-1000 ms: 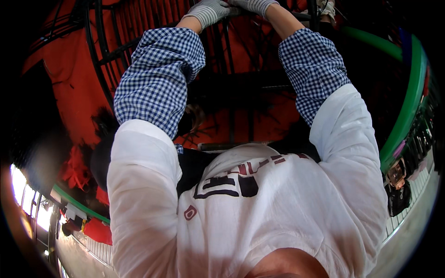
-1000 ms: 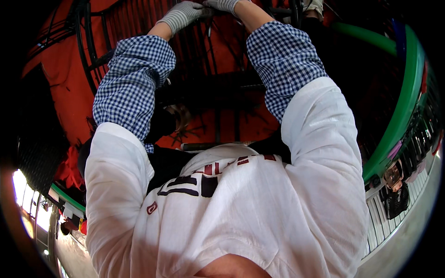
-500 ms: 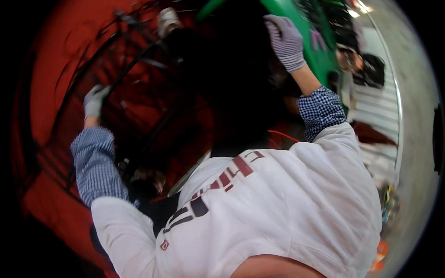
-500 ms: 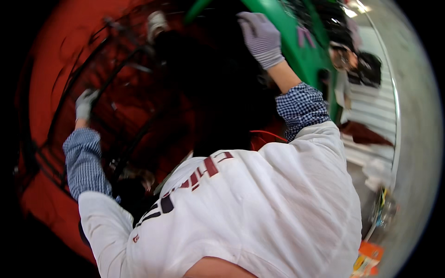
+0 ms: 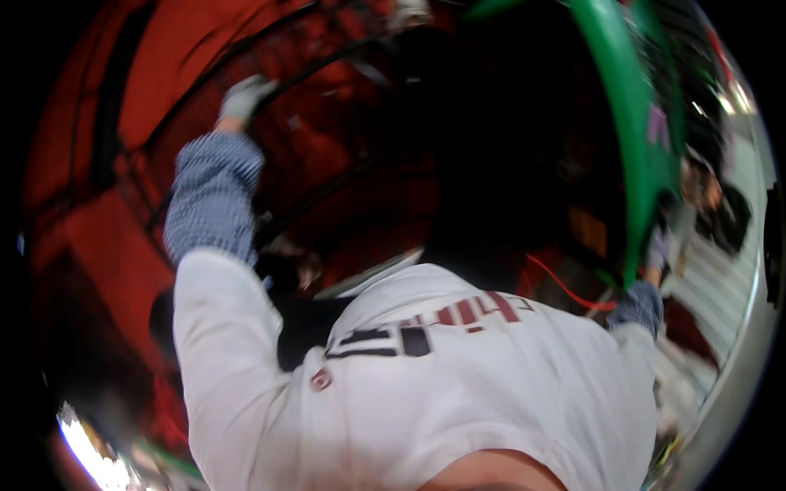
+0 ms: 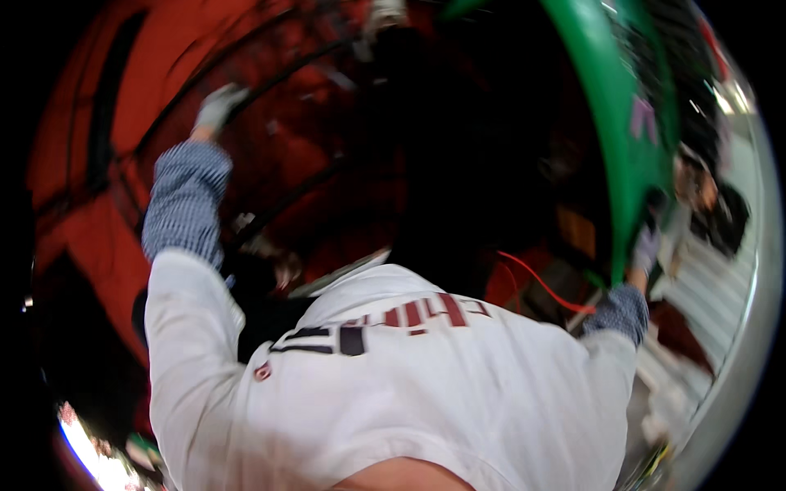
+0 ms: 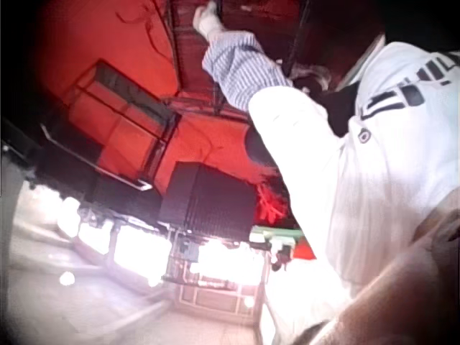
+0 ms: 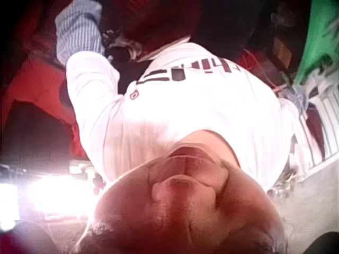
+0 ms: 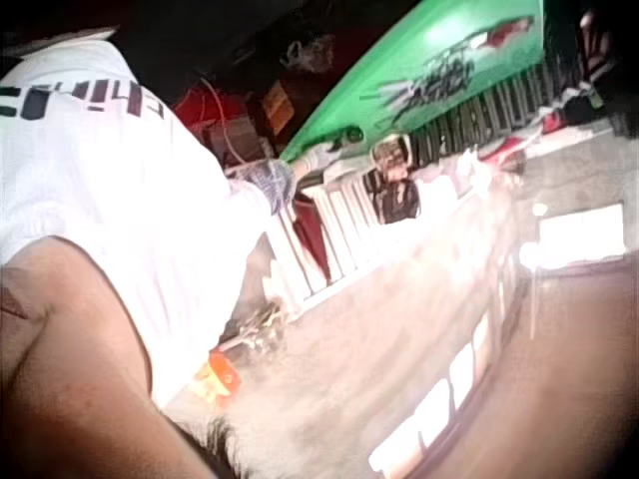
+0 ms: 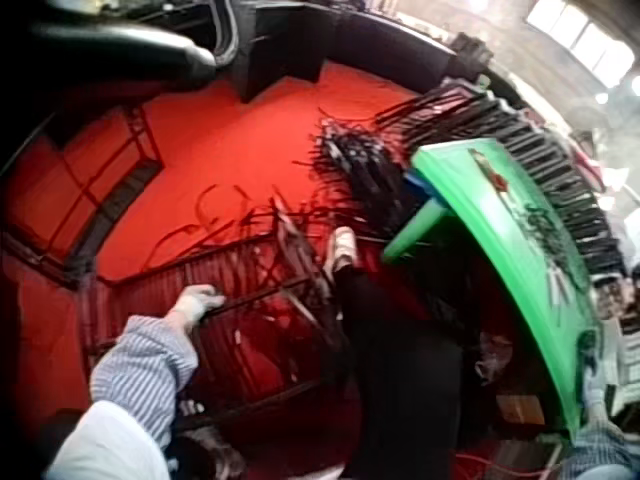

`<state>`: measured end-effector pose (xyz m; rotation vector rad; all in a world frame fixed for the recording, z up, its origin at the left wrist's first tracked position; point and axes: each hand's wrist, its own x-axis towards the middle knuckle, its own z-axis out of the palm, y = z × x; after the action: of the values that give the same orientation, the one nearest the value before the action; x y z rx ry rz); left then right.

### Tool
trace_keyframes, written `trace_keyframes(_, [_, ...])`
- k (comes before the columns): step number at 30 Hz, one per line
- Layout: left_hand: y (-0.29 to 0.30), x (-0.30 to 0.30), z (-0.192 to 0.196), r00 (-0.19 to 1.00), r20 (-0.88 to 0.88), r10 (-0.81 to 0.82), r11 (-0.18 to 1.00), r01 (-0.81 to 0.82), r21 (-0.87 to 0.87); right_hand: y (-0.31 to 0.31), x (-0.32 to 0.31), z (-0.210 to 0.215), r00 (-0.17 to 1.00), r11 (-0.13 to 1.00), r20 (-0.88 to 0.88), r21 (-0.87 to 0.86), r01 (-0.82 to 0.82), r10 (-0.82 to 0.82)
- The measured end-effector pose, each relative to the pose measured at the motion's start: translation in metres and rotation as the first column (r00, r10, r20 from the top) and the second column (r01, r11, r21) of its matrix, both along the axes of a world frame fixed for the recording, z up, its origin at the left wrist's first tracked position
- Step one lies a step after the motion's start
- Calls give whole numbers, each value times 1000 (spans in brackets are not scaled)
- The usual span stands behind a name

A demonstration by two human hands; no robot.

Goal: The person weaves black plastic strips through a metal chair frame. They pull the strips tight, use pliers to cut the excess material, and secure the strips to the frame with a pneumatic staple gun.

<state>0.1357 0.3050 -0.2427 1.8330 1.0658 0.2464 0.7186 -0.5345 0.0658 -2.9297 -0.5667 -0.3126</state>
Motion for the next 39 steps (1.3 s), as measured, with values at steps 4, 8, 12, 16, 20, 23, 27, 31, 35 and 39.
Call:
trace_keyframes(4, [2, 1, 1, 993, -119, 25, 999, -28, -22, 14, 25, 0, 967, 943, 81, -216, 253, -241])
trace_keyframes(8, [5, -26, -6, 960, -255, 112, 993, -113, 11, 98, 5, -5, 925, 892, 110, -246, 379, -363])
trace_keyframes(12, [10, -44, -39, 953, -277, 122, 992, -112, 53, 182, -37, 24, 974, 974, 175, 200, 108, -144])
trace_keyframes(16, [20, -38, -61, 991, -135, 20, 1000, -23, -17, 315, -125, 84, 973, 812, 149, 537, -231, 178])
trace_keyframes(20, [19, -14, -39, 984, -175, -19, 1000, 22, 17, 411, -139, 114, 722, 704, -486, 710, -3, 492])
trace_keyframes(23, [16, -7, -22, 914, -391, -109, 969, 11, -246, 510, -217, 83, 574, 774, -611, 631, -63, 545])
trace_keyframes(27, [13, -5, -33, 886, -436, -158, 986, 116, -122, 611, -321, 11, 198, 736, -735, 539, -409, 648])
trace_keyframes(31, [9, 12, -29, 908, -380, -174, 981, 129, -142, 652, -383, -65, -5, 737, -815, 527, -423, 579])
trace_keyframes(35, [2, 25, -10, 942, -327, -76, 986, 22, -168, 663, -398, -127, 91, 797, -859, 422, -432, 504])
trace_keyframes(39, [2, 22, -12, 910, -398, -118, 989, 72, -129, 672, -410, -141, 95, 827, -894, 360, -432, 438])
